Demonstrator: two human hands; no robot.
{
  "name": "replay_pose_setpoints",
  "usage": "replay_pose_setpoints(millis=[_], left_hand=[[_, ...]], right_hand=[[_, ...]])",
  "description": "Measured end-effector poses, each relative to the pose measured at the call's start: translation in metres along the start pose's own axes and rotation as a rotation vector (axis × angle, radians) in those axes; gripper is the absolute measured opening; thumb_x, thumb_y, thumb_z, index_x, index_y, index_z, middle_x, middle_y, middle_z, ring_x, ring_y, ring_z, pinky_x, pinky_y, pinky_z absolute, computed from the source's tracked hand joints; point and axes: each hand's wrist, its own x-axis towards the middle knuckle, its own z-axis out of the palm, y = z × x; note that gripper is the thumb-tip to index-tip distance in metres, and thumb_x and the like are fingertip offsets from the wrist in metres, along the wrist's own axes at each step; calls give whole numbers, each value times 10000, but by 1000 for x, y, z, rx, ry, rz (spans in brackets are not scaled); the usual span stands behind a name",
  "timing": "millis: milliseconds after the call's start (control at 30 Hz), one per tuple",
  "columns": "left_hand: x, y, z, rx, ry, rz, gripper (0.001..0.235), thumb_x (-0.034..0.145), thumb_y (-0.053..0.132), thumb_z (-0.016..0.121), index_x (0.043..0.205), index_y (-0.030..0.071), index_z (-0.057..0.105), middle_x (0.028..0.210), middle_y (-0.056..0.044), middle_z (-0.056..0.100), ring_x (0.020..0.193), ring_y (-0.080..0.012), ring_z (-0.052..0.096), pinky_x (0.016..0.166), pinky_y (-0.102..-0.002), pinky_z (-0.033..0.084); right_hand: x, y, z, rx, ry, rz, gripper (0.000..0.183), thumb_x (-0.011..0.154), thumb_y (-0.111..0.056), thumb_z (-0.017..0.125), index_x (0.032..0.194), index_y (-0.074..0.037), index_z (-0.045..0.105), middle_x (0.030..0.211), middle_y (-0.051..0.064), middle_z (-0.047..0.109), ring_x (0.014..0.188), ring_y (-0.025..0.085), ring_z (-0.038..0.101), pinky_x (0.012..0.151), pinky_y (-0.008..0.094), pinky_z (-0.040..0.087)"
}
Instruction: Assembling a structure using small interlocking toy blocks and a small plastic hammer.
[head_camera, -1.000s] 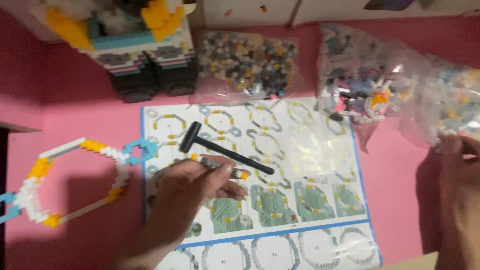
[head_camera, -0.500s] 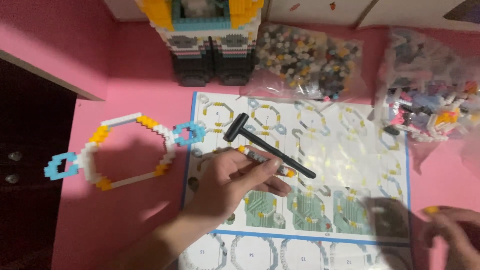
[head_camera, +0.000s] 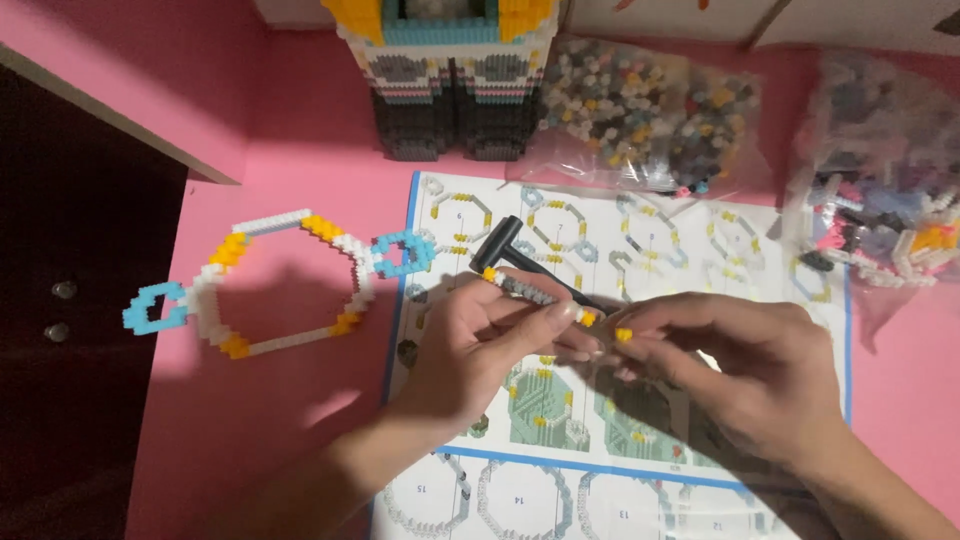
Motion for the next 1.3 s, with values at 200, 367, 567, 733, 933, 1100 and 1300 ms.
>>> replay_pose_setpoints(millis=[200, 367, 567, 733, 933, 1100, 1300], left_hand=[[3, 10, 6, 69, 96, -138, 170, 873, 82, 751, 928, -79, 757, 816, -266, 833, 748, -335, 862, 774, -413, 755], [0, 2, 9, -32, 126, -168, 137, 858, 41, 772, 934, -68, 737, 836, -299, 823, 750, -373, 857, 758, -455, 751], [-2, 4, 12, -107, 93, -280, 224, 812, 120, 815, 952, -44, 751, 961, -322, 833, 868, -409, 857, 894, -512, 749], [-2, 8, 14, -156, 136, -318, 286, 777, 89, 823, 975, -99, 738, 937, -344, 816, 866, -463, 844, 862, -564, 751], [-8, -8, 15, -218, 112, -185, 215, 830, 46, 809, 924, -103, 687, 876, -374, 782, 849, -460, 834, 856, -575, 756], [-9, -13, 17, -230, 137, -157, 217, 825, 73, 823, 908, -84, 698, 917, -354, 790, 847, -446, 834, 840, -538, 762], [-9, -26, 15, -265, 146, -75, 169, 836, 35, 825, 912, -61, 708, 870, -348, 776, 835, -456, 825, 850, -576, 755]], right_hand=[[-7, 24, 8, 372, 142, 155, 92, 884, 20, 744, 969, 50, 759, 957, 174, 781, 914, 251, 752, 840, 320, 611], [-10, 28, 14, 460, 107, 73, 49, 897, 15, 730, 939, 26, 754, 901, 167, 735, 847, 248, 662, 763, 318, 544], [-15, 35, 19, 502, 118, 143, 164, 887, 54, 746, 1035, 1, 791, 1075, 151, 671, 961, 224, 643, 803, 289, 565], [-14, 30, 23, 685, 143, 254, 149, 928, 78, 695, 1054, 79, 774, 1123, 218, 685, 988, 280, 687, 798, 294, 609], [-14, 29, 25, 739, 175, 295, 167, 952, 105, 664, 1092, 105, 754, 1134, 237, 673, 984, 313, 703, 804, 313, 639], [-13, 27, 24, 780, 176, 349, 159, 956, 114, 656, 1082, 105, 754, 1139, 228, 674, 1005, 323, 706, 846, 336, 654], [-12, 26, 25, 749, 181, 375, 162, 957, 113, 656, 1088, 111, 751, 1136, 232, 682, 999, 317, 708, 835, 310, 637]])
